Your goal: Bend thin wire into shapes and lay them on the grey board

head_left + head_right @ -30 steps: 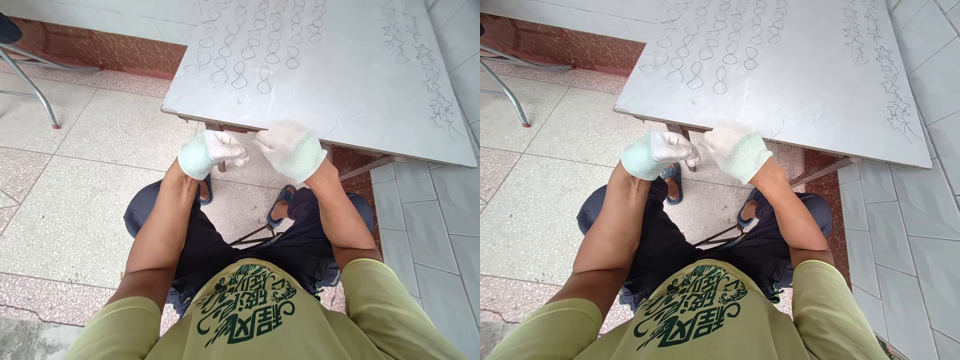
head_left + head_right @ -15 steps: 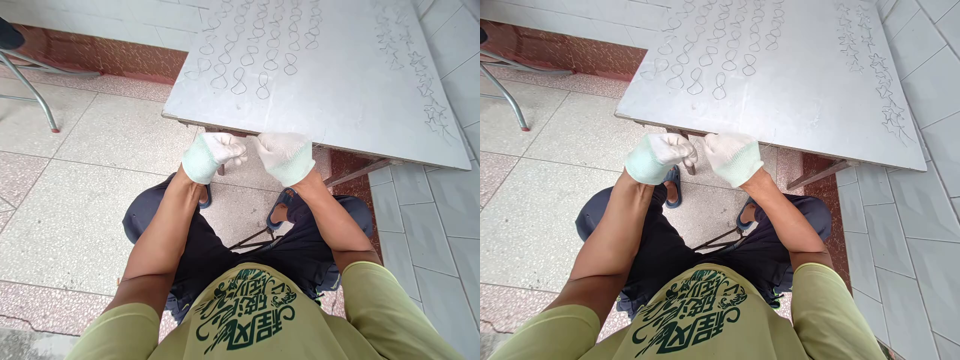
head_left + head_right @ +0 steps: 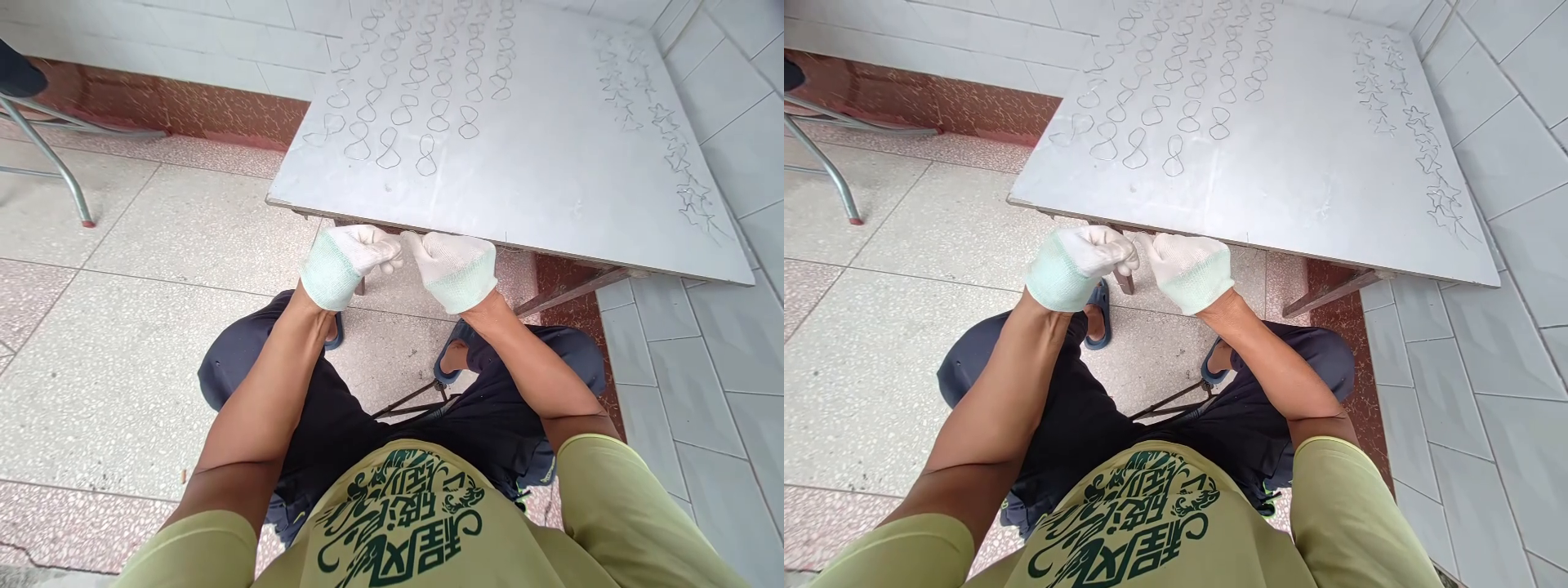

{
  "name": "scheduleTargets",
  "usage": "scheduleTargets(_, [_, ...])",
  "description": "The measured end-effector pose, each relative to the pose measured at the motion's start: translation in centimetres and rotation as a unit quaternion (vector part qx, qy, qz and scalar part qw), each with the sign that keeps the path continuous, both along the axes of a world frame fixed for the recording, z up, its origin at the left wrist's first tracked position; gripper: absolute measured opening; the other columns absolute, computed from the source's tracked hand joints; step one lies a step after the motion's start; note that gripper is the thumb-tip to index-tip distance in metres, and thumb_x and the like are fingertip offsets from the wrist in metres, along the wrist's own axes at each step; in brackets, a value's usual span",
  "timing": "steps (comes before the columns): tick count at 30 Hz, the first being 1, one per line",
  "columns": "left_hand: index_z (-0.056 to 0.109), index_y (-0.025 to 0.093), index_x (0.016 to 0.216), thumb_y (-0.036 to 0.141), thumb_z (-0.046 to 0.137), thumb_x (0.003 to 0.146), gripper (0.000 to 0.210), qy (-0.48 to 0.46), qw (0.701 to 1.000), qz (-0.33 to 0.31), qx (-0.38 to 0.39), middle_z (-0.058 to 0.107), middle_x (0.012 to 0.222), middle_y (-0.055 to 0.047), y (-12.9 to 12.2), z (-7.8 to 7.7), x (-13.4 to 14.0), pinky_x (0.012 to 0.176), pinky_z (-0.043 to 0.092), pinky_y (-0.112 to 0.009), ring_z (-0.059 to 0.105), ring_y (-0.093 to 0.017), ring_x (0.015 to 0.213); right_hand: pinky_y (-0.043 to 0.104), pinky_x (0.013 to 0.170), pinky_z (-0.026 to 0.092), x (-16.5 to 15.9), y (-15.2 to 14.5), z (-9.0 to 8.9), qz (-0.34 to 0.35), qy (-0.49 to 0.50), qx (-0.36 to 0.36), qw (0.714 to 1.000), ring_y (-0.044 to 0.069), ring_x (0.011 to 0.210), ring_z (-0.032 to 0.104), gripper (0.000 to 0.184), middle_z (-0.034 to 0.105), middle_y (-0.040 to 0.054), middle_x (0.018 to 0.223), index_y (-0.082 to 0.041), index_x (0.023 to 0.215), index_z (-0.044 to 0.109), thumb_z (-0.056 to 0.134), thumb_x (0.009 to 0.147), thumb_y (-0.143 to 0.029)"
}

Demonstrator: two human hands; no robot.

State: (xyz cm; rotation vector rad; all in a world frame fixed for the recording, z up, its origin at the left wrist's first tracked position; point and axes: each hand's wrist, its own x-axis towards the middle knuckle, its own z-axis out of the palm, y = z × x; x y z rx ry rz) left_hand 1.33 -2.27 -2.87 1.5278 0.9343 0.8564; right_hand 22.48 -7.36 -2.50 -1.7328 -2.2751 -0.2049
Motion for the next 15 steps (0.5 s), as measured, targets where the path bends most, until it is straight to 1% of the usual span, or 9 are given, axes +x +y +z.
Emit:
scheduleTargets(3, [0.071,0.021,0.072,0.039,0.085,0.092,0.030,0.009,0.999,0.031,-0.040,0.078,0.072,-0.006,-0.1,0.0,0.1,0.065,0.054,-0.033,0.072,-0.019,0.070,0.038,0.069,0.033,-0.3,-0.2,0.1,-0.002,0.003,0.002,1.000,0.023,0.081,0.070,0.066,0.076,0.0087,0.083,-0.022,0.122,0.091,0.031,0.131,-0.049])
scheduleTargets(7, [0.076,0.021,0.078,0.050,0.093,0.085,0.034,0.038,0.996,0.055,-0.056,0.075,0.066,-0.003,-0.3,-0.1,0.2,0.053,0.046,-0.031,0.067,-0.018,0.056,0.037,0.067,0.031,-0.6,-0.4,0.2,0.000,-0.002,0.013,1.000,0.021,0.078,0.068,0.062,0.078,0.0074,0.084,-0.024,0.126,0.091,0.031,0.131,-0.039])
scheduleTargets(9, [0.076,0.021,0.078,0.053,0.095,0.081,0.037,0.032,0.996,0.062,-0.062,0.074,0.066,-0.002,-0.4,-0.1,0.2,0.051,0.046,-0.030,0.066,-0.017,0.054,0.037,0.067,0.031,-0.8,-0.5,0.3,-0.003,-0.009,0.012,1.000,0.021,0.077,0.067,0.058,0.079,0.0073,0.086,-0.025,0.131,0.090,0.034,0.130,-0.036])
scheduleTargets(12, [0.074,0.021,0.076,0.055,0.097,0.079,0.041,0.018,0.995,0.068,-0.069,0.078,0.072,-0.004,-0.6,-0.3,0.5,0.051,0.048,-0.029,0.065,-0.016,0.053,0.038,0.066,0.031,-1.2,-0.5,0.1,-0.013,-0.009,0.004,1.000,0.022,0.076,0.067,0.052,0.079,0.0070,0.088,-0.026,0.136,0.088,0.039,0.128,-0.039])
scheduleTargets(15, [0.075,0.021,0.078,0.058,0.092,0.085,0.041,0.014,0.997,0.058,-0.057,0.086,0.085,-0.008,-0.4,-0.7,0.6,0.052,0.051,-0.031,0.067,-0.017,0.057,0.038,0.066,0.036,-1.6,-0.4,-0.1,-0.011,-0.002,-0.017,1.000,0.024,0.076,0.068,0.048,0.081,0.0067,0.094,-0.029,0.139,0.087,0.043,0.126,-0.045])
